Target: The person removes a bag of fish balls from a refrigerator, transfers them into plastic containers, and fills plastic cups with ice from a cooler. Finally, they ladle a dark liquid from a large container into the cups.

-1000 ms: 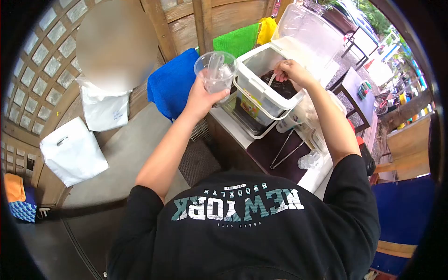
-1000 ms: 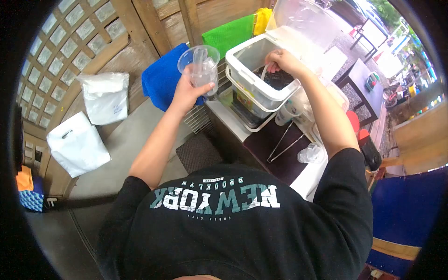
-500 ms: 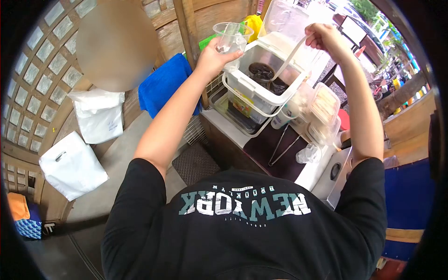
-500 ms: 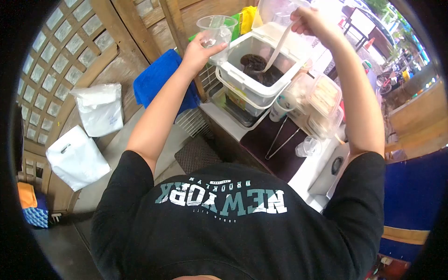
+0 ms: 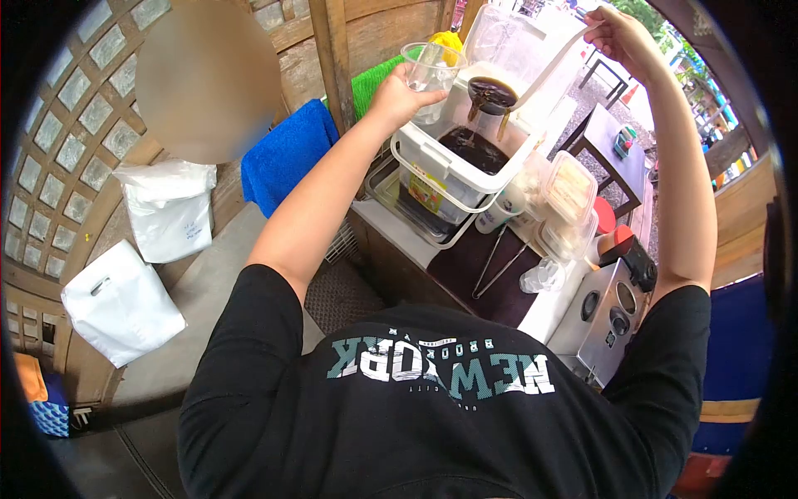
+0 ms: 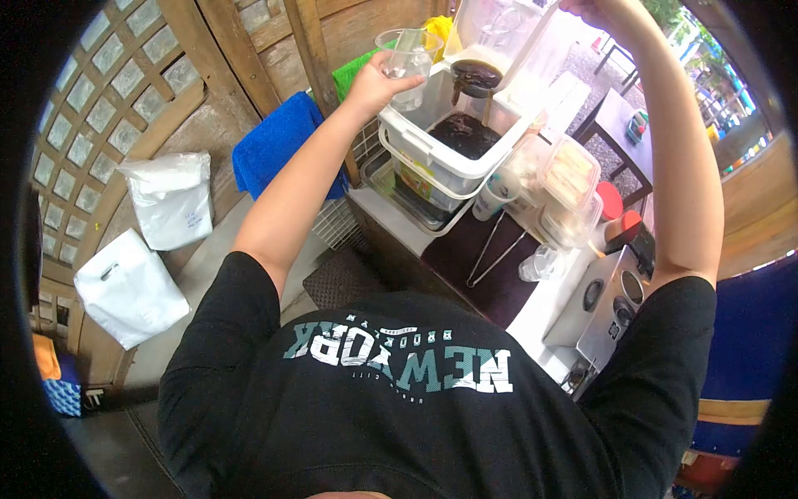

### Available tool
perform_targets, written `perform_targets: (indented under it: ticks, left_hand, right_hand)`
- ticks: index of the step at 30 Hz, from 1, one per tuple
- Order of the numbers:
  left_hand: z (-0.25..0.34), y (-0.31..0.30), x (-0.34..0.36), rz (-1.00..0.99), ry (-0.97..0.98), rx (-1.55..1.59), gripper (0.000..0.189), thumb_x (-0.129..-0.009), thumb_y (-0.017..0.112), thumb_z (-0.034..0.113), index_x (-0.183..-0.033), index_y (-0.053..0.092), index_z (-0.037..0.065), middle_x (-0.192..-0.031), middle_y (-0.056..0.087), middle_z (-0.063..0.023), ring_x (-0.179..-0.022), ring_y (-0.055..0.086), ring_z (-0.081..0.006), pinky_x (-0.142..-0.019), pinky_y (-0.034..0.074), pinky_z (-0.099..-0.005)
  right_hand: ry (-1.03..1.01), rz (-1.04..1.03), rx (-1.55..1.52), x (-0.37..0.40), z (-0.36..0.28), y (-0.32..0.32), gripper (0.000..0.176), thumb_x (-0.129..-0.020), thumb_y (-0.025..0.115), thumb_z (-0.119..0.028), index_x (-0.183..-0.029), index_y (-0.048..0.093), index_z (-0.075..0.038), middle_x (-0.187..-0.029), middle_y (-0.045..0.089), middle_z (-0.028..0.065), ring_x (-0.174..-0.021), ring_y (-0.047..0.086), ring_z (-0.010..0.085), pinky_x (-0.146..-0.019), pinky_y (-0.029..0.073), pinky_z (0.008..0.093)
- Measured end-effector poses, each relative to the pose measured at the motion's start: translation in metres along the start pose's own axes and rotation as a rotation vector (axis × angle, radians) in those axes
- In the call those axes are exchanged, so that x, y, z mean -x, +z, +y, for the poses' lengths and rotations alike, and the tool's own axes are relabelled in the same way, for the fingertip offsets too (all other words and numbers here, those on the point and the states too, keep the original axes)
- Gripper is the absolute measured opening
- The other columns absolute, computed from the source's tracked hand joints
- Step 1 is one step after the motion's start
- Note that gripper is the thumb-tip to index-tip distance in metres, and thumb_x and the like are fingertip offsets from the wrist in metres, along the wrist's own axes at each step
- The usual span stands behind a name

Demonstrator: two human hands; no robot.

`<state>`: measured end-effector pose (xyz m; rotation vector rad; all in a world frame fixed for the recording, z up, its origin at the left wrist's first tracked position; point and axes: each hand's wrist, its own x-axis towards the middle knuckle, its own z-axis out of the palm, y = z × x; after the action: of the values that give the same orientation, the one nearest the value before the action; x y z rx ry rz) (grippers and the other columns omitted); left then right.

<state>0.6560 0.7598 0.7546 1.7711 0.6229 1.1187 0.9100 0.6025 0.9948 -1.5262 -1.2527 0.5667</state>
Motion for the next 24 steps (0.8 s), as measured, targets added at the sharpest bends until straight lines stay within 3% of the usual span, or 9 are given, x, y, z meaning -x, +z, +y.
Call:
perform_targets:
  ticks: [4,9,12,13,15,17,18,24]
  left_hand:
    - [0.009,-0.001,0.006,0.041,-0.005,0.029,0.071,-0.059,0.084,0.024,-0.112,0.048,-0.005,-0.102,0.062,-0.0146,-0.091,0.061,-0.0200,-0.081,0.048,-0.0308]
    - [0.032,-0.010,0.020,-0.002,-0.057,0.038,0.082,-0.060,0.085,0.027,-0.122,0.042,-0.007,-0.113,0.055,-0.0188,-0.098,0.057,-0.0212,-0.081,0.048,-0.0313]
    - [0.018,-0.013,0.019,0.008,-0.016,-0.017,0.084,-0.061,0.084,0.028,-0.124,0.041,-0.007,-0.113,0.056,-0.0185,-0.101,0.056,-0.0217,-0.085,0.047,-0.0323]
    - [0.026,-0.014,0.022,0.004,-0.020,-0.027,0.085,-0.061,0.084,0.028,-0.124,0.041,-0.007,-0.113,0.056,-0.0182,-0.101,0.056,-0.0216,-0.085,0.046,-0.0324]
    - [0.046,-0.018,0.033,-0.004,-0.030,-0.051,0.086,-0.061,0.084,0.028,-0.125,0.040,-0.007,-0.112,0.056,-0.0175,-0.102,0.055,-0.0214,-0.087,0.046,-0.0327]
    - [0.037,-0.021,0.032,0.004,0.012,-0.096,0.086,-0.061,0.084,0.028,-0.126,0.039,-0.007,-0.112,0.057,-0.0167,-0.103,0.055,-0.0209,-0.087,0.045,-0.0325]
    - [0.037,-0.022,0.032,0.007,0.032,-0.118,0.086,-0.062,0.084,0.027,-0.126,0.039,-0.008,-0.112,0.057,-0.0163,-0.104,0.055,-0.0206,-0.088,0.045,-0.0324]
    - [0.039,-0.021,0.043,0.015,0.045,-0.017,0.074,-0.061,0.084,0.028,-0.117,0.047,-0.003,-0.107,0.060,-0.0147,-0.098,0.057,-0.0194,-0.085,0.045,-0.0309]
  right_hand:
    - [0.049,-0.056,0.247,-0.006,0.041,0.017,0.028,-0.082,0.054,-0.031,-0.088,0.061,-0.005,-0.074,0.064,0.0075,-0.061,0.056,0.0086,-0.056,0.042,0.0193]
    - [0.097,-0.222,0.315,0.002,0.117,0.080,0.024,-0.085,0.049,-0.023,-0.082,0.062,-0.004,-0.070,0.065,0.0081,-0.059,0.061,0.0111,-0.055,0.046,0.0213]
    - [0.084,-0.392,0.353,0.001,0.164,0.111,0.026,-0.081,0.050,-0.019,-0.080,0.064,0.002,-0.063,0.062,0.0100,-0.057,0.062,0.0160,-0.057,0.050,0.0280]
    - [-0.088,-0.491,0.552,-0.003,0.183,0.116,0.026,-0.081,0.050,-0.019,-0.080,0.063,0.003,-0.062,0.061,0.0100,-0.056,0.061,0.0170,-0.057,0.049,0.0301]
    - [-0.091,-0.586,0.639,0.021,0.170,0.135,0.021,-0.081,0.049,-0.013,-0.073,0.060,0.003,-0.060,0.058,0.0092,-0.054,0.056,0.0160,-0.055,0.046,0.0302]
    - [-0.219,-0.661,0.886,0.022,0.178,0.145,0.019,-0.080,0.051,-0.015,-0.076,0.061,0.001,-0.063,0.060,0.0121,-0.058,0.059,0.0228,-0.058,0.047,0.0345]
    - [-0.452,-0.683,0.998,0.017,0.189,0.148,0.018,-0.079,0.052,-0.016,-0.079,0.062,-0.001,-0.069,0.062,0.0153,-0.065,0.060,0.0304,-0.064,0.048,0.0387]
    - [-0.320,-0.831,1.110,0.006,0.206,0.160,0.018,-0.079,0.052,-0.015,-0.083,0.063,-0.002,-0.073,0.063,0.0172,-0.072,0.062,0.0328,-0.069,0.048,0.0427]
